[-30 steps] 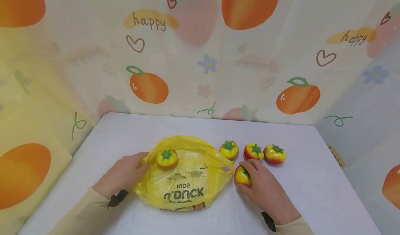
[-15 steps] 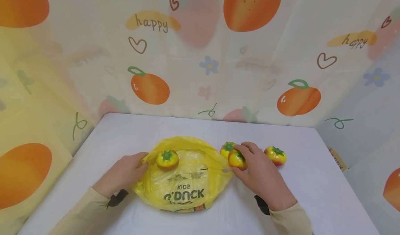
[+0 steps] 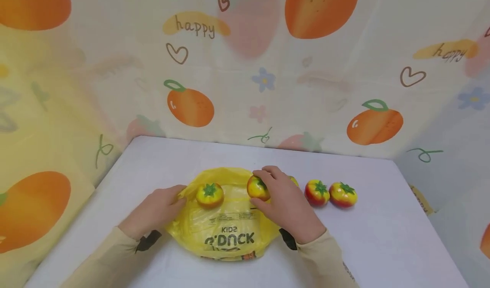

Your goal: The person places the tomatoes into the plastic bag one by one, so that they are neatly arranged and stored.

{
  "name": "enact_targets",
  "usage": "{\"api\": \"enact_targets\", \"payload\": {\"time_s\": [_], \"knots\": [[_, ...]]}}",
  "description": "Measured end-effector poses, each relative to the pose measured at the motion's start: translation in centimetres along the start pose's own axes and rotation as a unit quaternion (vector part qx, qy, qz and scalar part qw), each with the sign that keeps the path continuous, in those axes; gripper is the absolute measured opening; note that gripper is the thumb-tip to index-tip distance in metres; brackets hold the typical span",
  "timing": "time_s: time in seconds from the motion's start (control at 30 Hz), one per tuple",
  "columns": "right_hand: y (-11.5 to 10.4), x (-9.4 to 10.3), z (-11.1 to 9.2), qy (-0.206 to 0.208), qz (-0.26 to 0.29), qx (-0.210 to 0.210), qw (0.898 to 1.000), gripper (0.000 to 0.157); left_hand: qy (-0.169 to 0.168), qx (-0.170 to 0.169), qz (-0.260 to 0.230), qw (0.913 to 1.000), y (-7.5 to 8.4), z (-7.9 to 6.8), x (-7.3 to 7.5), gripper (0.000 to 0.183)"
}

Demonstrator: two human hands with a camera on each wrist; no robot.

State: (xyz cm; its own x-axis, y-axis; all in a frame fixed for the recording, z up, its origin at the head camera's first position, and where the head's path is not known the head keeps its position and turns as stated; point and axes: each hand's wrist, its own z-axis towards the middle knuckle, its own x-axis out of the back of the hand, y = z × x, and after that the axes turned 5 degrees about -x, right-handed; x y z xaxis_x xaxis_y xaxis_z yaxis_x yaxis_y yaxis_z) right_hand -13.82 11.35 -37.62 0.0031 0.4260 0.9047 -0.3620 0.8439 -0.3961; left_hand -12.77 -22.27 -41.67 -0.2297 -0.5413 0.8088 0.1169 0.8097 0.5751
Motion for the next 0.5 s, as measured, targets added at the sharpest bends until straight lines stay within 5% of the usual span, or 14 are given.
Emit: {"api": "enact_targets", "payload": {"time_s": [0.5], "knots": [[-3.2,-3.1,2.5,-0.044,0.025,0.004,0.999,0.059,0.016,-0.002,0.009,0.9998,0.2,-0.1,0.0,0.037]]}}
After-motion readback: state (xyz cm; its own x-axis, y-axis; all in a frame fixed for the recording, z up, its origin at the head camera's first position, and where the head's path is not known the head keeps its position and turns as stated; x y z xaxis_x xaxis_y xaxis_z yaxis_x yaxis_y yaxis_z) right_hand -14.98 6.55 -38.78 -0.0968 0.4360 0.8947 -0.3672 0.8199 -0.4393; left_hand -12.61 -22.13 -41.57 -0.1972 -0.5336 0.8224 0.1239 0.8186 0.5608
